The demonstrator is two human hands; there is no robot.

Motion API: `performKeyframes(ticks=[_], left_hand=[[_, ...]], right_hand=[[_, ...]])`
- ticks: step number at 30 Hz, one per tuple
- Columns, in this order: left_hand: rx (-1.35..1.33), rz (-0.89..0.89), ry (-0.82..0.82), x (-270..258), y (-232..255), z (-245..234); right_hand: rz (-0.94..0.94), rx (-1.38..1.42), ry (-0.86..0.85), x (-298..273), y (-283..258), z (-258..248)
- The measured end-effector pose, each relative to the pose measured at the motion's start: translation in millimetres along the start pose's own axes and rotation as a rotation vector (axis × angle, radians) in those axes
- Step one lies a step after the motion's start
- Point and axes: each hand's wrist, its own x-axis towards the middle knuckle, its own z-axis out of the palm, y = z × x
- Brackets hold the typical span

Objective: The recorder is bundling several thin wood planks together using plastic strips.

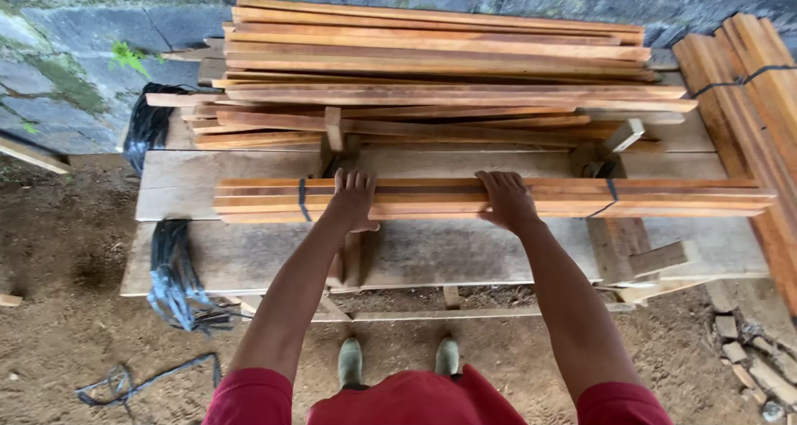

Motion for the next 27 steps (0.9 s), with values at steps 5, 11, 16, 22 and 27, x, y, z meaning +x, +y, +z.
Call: performKeyframes(ticks=[5, 11, 16, 22, 27], left_hand=[[0.066, 0.019, 0.217, 67, 68, 25], [0.083, 0.032, 0.177, 83, 129, -19], [0.128, 0.046, 0.366, 85, 127, -7], [0.153, 0.027, 0.318, 77, 131, -21], [0.131, 0.004, 0.185, 73, 133, -36]], right_hand=[[-0.019, -0.038, 0.027, -17, 95, 18], [-0.156, -0.010, -0.012, -3, 142, 35], [-0.217, 0.032, 0.003, -2, 139, 26], [-0.176, 0.049, -0.049, -5, 142, 30], [-0.188, 0.023, 0.037, -3, 142, 37]])
